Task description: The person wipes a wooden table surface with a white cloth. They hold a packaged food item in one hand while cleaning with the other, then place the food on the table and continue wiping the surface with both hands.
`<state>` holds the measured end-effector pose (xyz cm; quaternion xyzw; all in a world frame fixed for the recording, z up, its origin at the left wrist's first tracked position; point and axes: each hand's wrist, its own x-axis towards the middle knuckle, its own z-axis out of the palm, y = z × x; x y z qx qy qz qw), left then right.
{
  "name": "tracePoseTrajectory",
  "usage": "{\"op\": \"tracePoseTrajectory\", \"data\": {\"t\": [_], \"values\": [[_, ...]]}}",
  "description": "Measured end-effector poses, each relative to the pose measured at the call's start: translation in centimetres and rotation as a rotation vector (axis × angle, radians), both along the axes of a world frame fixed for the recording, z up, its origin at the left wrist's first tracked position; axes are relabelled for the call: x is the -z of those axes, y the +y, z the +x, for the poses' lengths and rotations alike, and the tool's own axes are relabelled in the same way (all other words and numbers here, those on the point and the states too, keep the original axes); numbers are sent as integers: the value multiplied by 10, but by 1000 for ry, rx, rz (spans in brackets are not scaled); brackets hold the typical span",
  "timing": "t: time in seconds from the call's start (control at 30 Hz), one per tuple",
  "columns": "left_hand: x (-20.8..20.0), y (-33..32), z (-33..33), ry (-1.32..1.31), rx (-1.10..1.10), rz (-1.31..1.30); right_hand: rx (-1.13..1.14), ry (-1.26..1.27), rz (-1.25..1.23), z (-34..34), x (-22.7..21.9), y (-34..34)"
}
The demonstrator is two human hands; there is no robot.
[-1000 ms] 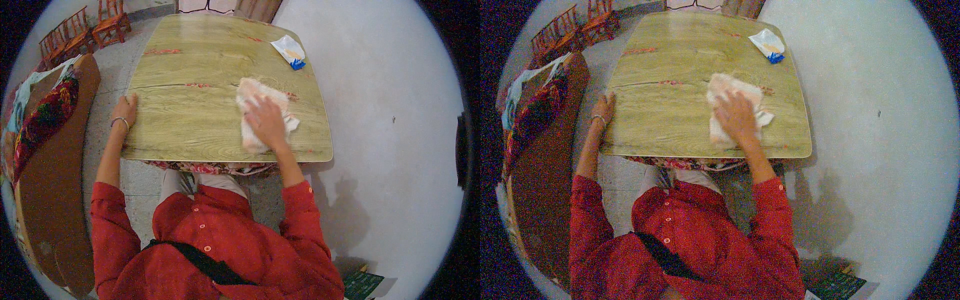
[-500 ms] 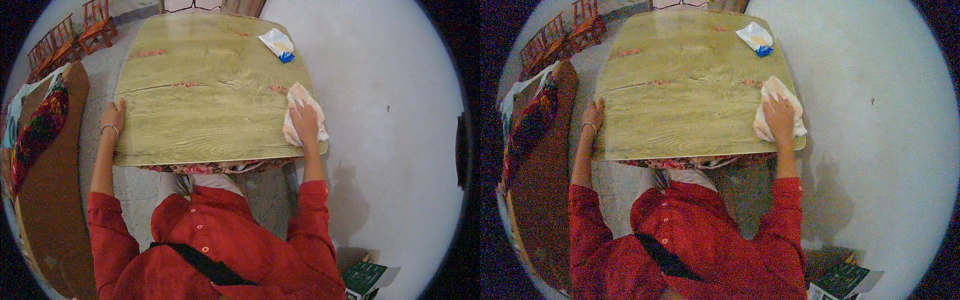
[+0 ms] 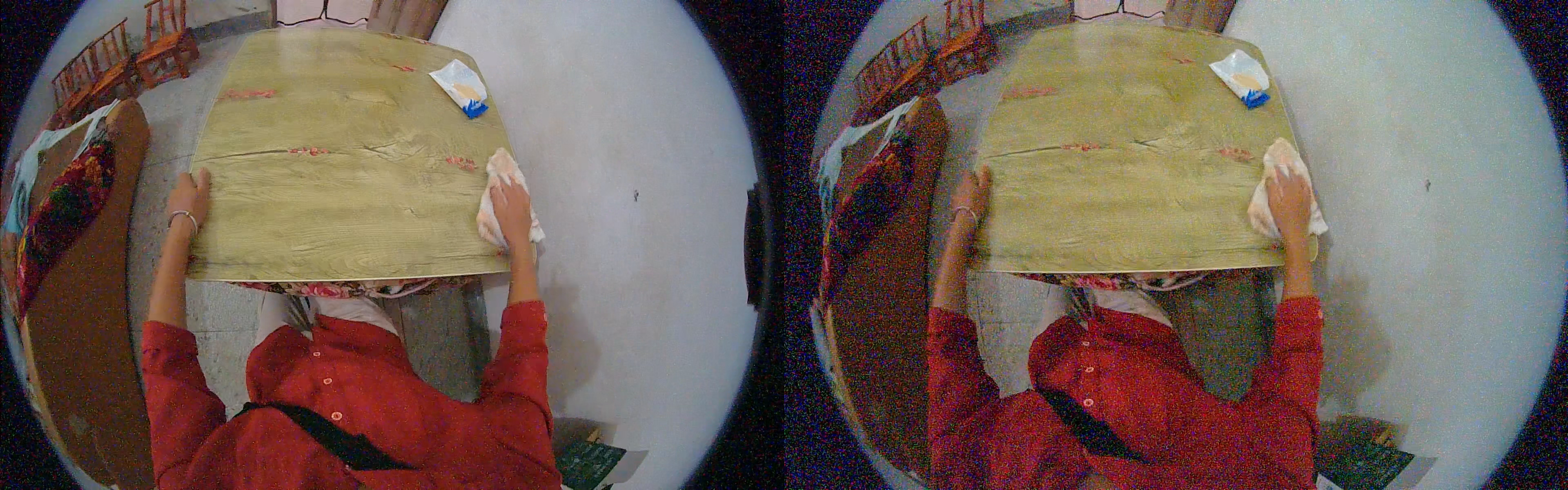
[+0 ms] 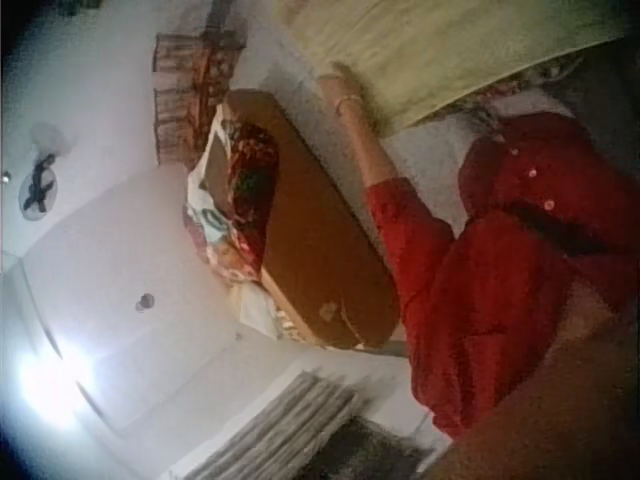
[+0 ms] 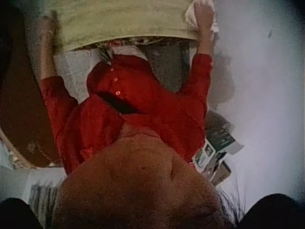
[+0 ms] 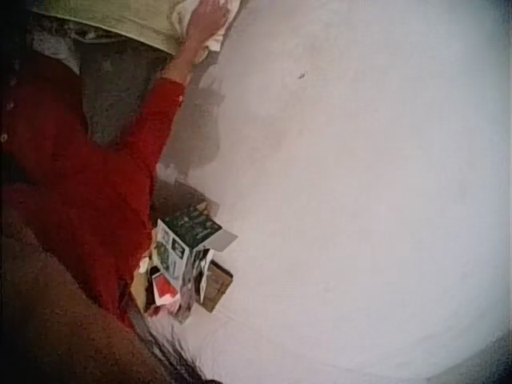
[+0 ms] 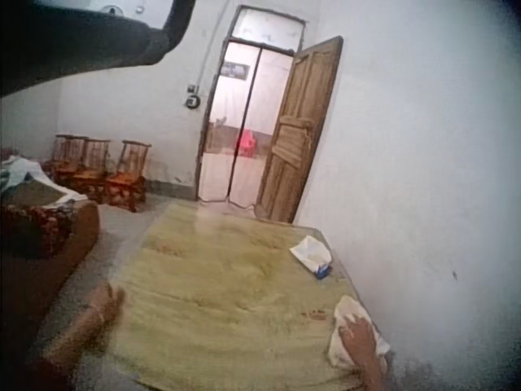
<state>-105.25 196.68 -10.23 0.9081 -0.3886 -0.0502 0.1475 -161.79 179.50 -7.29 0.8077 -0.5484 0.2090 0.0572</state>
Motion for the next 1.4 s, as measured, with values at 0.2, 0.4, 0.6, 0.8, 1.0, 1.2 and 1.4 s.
{"op": "tracePoseTrajectory", "data": {"t": [0.2,0.4,0.6,0.8,1.0,1.2,1.4], "values": [[-6,-2,-2,30,-36,25,-127,3,-43,83,6,-43],[-3,6,2,63,-42,-36,-664,6,-112,194,-3,62],[-10,0,-8,82,-59,-2,-685,55,30,147,-8,78],[2,-3,-5,31,5,-40,-400,27,14,170,-5,-29],[-9,-6,-12,54,-25,-29,-668,-86,-123,292,34,-32],[-3,5,-3,96,-64,-30,-1161,-96,102,279,-4,123],[-24,5,-22,174,-72,-11,-800,76,133,164,-15,100]]}}
